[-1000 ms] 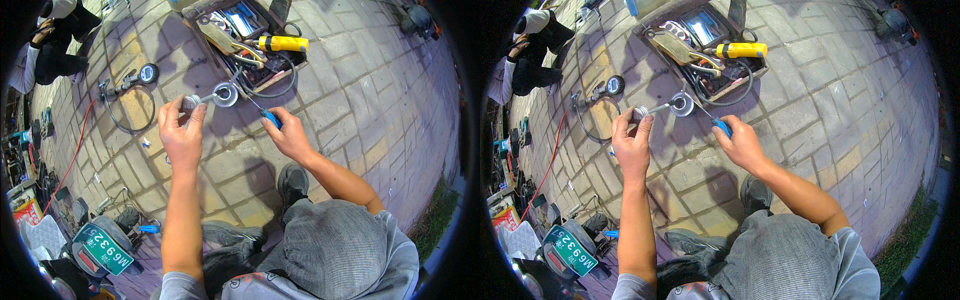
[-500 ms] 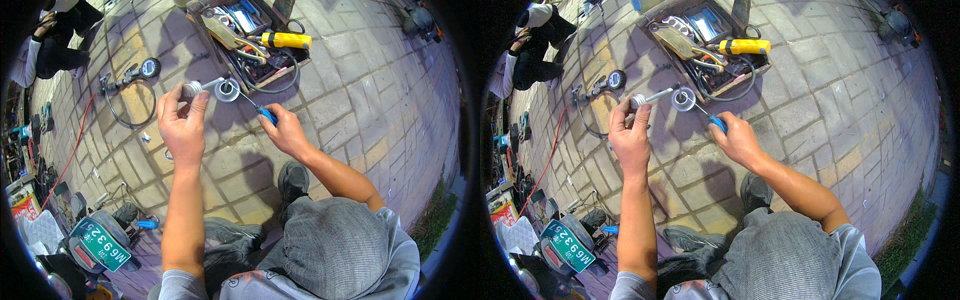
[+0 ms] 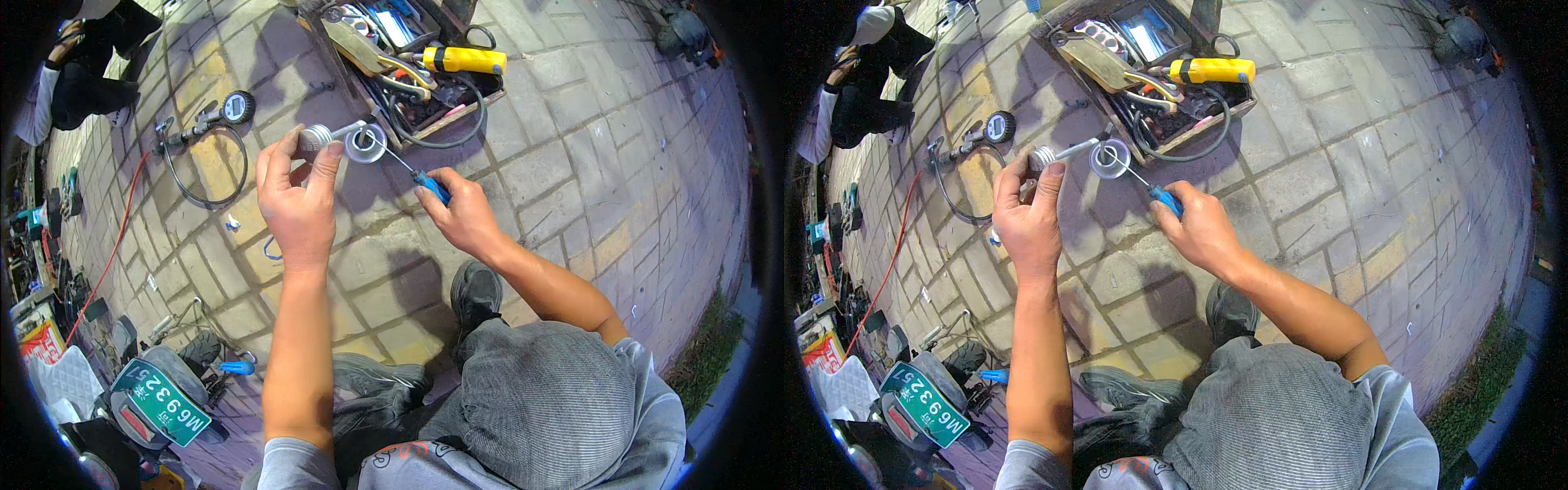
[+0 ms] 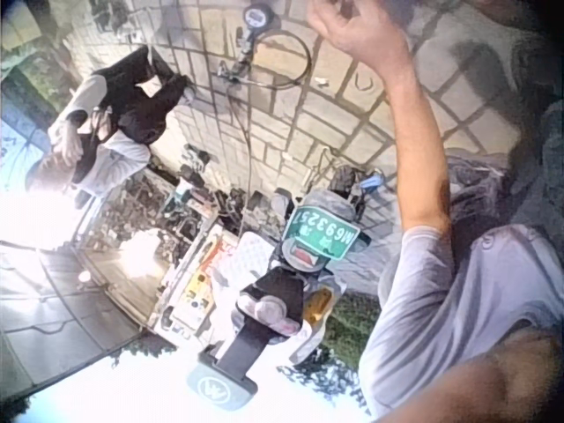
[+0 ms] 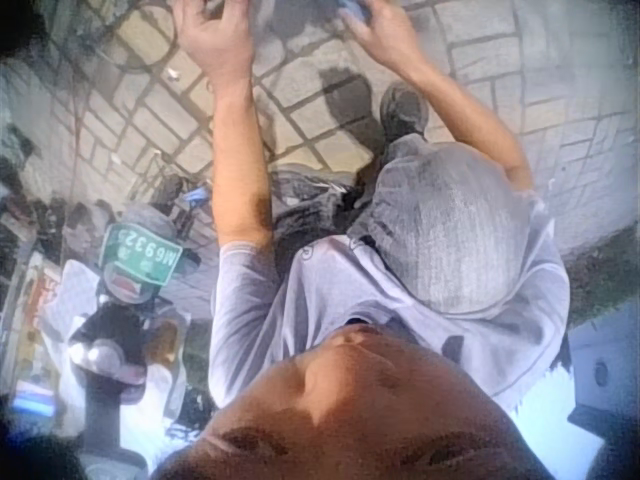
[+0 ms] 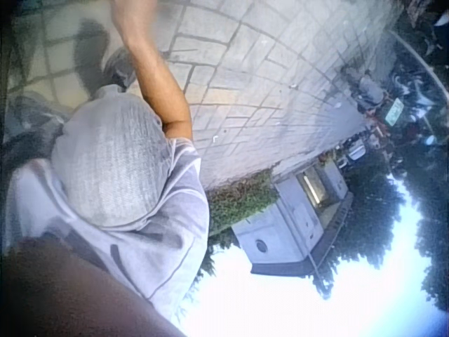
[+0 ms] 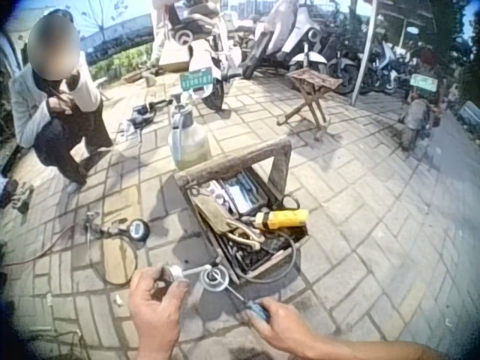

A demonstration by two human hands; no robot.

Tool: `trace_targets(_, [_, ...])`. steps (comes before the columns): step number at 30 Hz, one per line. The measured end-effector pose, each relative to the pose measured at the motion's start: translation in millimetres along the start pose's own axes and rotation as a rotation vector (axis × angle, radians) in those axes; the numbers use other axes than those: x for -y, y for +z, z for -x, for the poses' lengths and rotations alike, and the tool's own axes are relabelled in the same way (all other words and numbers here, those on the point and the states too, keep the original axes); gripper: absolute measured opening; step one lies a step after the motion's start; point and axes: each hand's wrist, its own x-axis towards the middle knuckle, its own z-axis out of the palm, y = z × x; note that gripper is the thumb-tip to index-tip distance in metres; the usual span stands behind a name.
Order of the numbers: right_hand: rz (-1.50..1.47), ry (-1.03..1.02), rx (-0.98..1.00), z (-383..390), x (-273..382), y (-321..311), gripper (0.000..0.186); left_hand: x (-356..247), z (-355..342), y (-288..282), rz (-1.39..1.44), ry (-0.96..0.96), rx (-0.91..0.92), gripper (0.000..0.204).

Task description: The person sits on the ground and uses a screwdriver to remove a small metal object from a scooter tire. They then use a can of lubricant and a metal tool to clean and adjust the tire valve area before reinserting the screwdriver to finish the repair.

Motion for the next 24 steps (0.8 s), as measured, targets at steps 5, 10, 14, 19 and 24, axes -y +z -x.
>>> trace_targets(5, [0.004, -0.015, -0.025, 0.6, -2.4, 1.5, 0.027, 6.1, 2.3, -1.8, -0.035, -0.005, 0.004, 0.038])
trace_targets(10, [-0.008, 0.000, -0.022, 1.0, 1.7, 0.2, 0.027, 15.6, 7.2, -3.0, 0.025, -0.040, -0.012, 0.036])
trace_targets(14, [-0.004, 0.030, -0.017, 1.8, 3.4, -1.4, 0.027, 22.6, 10.0, -4.6, 0.003, -0.040, -0.006, 0.036])
trace_targets(19, [-0.017, 0.024, 0.004, 1.7, 2.0, -3.0, 0.030, 24.4, 12.3, -4.6, 0.009, -0.055, -0.033, 0.035])
trace_targets(24, [-0.128, 0.071, 0.058, 2.7, -0.2, -4.6, 0.030, 27.6, 10.5, -4.8, -0.005, -0.047, -0.043, 0.034])
